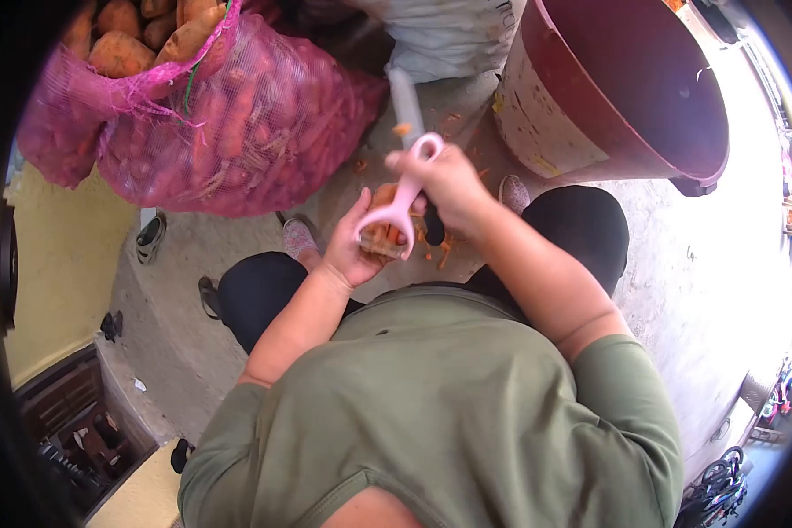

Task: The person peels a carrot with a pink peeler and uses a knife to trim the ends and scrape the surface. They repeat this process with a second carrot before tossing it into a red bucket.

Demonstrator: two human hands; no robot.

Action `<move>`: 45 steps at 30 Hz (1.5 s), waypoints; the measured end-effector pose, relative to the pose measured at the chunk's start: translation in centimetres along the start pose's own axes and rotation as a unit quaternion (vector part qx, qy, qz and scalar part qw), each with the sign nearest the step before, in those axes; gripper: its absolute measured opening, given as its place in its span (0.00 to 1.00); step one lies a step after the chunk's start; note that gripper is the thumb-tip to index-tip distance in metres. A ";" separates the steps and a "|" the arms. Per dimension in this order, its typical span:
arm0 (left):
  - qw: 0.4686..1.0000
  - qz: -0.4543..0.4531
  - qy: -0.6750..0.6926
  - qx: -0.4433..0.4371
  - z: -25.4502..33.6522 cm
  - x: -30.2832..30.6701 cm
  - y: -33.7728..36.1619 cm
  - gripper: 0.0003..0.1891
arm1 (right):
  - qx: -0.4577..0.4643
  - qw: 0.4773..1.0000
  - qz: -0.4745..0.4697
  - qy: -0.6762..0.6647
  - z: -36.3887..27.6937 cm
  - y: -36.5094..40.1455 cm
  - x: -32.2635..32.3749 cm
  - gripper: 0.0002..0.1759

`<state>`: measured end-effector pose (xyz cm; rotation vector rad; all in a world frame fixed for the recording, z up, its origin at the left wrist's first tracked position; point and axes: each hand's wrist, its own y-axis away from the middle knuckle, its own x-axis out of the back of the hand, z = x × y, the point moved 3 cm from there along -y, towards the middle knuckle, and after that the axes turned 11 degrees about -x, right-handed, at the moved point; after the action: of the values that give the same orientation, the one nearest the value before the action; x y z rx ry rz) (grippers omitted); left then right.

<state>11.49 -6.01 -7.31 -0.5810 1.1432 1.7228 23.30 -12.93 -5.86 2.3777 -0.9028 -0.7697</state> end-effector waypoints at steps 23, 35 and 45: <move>0.998 -0.006 -0.011 0.053 -0.9 2.6 0.3 0.21 | -0.007 0.986 0.098 -0.133 0.6 -3.4 3.7 0.11; 0.998 -0.020 0.037 0.047 -0.9 2.9 0.3 0.20 | 0.028 0.995 0.064 -0.074 0.1 -3.2 3.0 0.11; 0.999 -0.016 0.030 0.014 -0.5 1.1 0.1 0.21 | 0.016 0.999 0.008 -0.040 1.1 -1.8 0.4 0.12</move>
<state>10.82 -5.95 -8.34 -0.6336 1.1930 1.6689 23.61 -12.25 -7.93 2.3789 -0.9715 -0.8569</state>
